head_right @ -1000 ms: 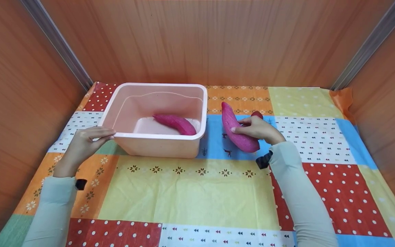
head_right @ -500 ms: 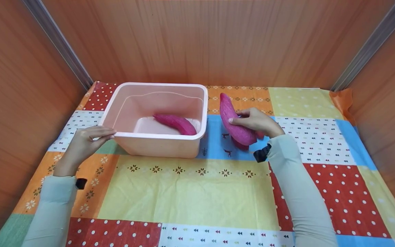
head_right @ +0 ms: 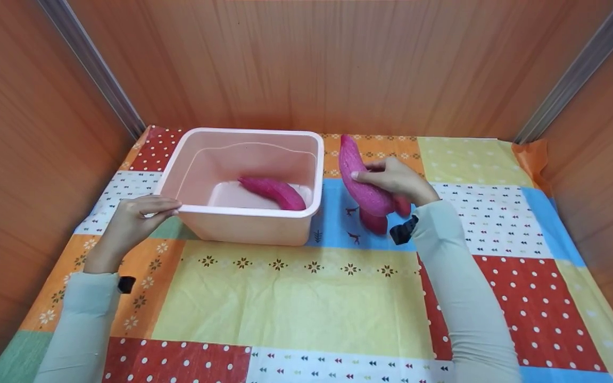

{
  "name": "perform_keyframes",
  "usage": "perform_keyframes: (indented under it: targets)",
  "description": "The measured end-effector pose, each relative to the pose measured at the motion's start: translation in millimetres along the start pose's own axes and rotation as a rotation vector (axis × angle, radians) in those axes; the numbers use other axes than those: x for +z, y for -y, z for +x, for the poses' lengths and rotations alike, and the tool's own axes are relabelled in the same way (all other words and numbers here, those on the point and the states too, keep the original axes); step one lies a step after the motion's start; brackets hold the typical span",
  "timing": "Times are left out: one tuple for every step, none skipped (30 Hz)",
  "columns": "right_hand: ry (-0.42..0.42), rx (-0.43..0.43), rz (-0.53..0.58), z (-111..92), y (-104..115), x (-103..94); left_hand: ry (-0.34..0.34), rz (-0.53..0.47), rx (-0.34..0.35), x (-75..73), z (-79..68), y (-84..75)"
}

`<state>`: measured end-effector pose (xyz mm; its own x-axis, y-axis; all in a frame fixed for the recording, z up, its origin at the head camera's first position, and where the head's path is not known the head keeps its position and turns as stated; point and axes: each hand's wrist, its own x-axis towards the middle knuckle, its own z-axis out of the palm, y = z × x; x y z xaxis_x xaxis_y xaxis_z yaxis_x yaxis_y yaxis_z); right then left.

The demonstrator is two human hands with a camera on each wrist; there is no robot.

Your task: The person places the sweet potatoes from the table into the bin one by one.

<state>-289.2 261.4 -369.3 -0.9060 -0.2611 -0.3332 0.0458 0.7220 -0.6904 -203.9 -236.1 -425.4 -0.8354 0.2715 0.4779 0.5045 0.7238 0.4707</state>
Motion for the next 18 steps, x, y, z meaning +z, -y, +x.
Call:
perform_keyframes:
  targets:
    - [0.000, 0.004, -0.006, 0, 2, -0.6, 0.003, 0.000, -0.002, 0.2, 0.0, 0.0]
    - [-0.001, 0.008, -0.013, 0, 3, -1.2, 0.004, -0.001, -0.001, 0.2, 0.2, 0.0]
    - [-0.002, 0.012, -0.017, 0, 5, -1.7, 0.006, -0.003, 0.000, 0.4, 0.3, 0.0]
    - [-0.002, 0.013, -0.019, 0, 7, -2.0, 0.005, -0.003, 0.002, 0.4, 0.3, 0.1]
    - [-0.003, 0.015, -0.023, 0, 8, -2.2, 0.005, -0.004, 0.005, 0.3, 0.3, 0.2]
    - [-0.003, 0.014, -0.026, 0, 10, -2.2, 0.003, -0.003, 0.007, 0.3, 0.3, 0.3]
    - [-0.003, 0.009, -0.026, 0, 12, -2.1, 0.002, -0.002, 0.010, 0.3, 0.2, 0.4]
    - [-0.004, 0.005, -0.026, 0, 13, -1.9, 0.000, -0.001, 0.013, 0.2, 0.2, 0.6]
    - [-0.004, -0.001, -0.025, 1, 15, -1.6, -0.002, 0.000, 0.015, 0.2, 0.2, 0.8]
    - [-0.004, -0.006, -0.025, 1, 16, -1.2, -0.005, 0.001, 0.017, 0.2, 0.1, 0.9]
    - [-0.004, -0.011, -0.027, 2, 18, -0.8, -0.006, 0.001, 0.019, 0.3, 0.1, 1.2]
    - [-0.005, -0.015, -0.027, 3, 20, -0.4, -0.007, -0.001, 0.021, 0.4, 0.1, 1.3]
    - [-0.006, -0.017, -0.027, 3, 21, 0.0, -0.007, -0.002, 0.023, 0.5, 0.2, 1.5]
    - [-0.007, -0.017, -0.027, 4, 23, 0.5, -0.006, -0.005, 0.023, 0.6, 0.2, 1.5]
    - [-0.007, -0.018, -0.026, 5, 24, 0.9, -0.005, -0.009, 0.020, 0.7, 0.2, 1.6]
    - [-0.006, -0.020, -0.028, 6, 26, 1.3, -0.004, -0.012, 0.017, 0.7, 0.2, 1.5]
    - [-0.005, -0.023, -0.031, 7, 27, 1.7, -0.002, -0.013, 0.012, 0.7, 0.1, 1.5]
    - [-0.004, -0.029, -0.035, 8, 29, 2.0, -0.001, -0.015, 0.008, 0.7, 0.2, 1.3]
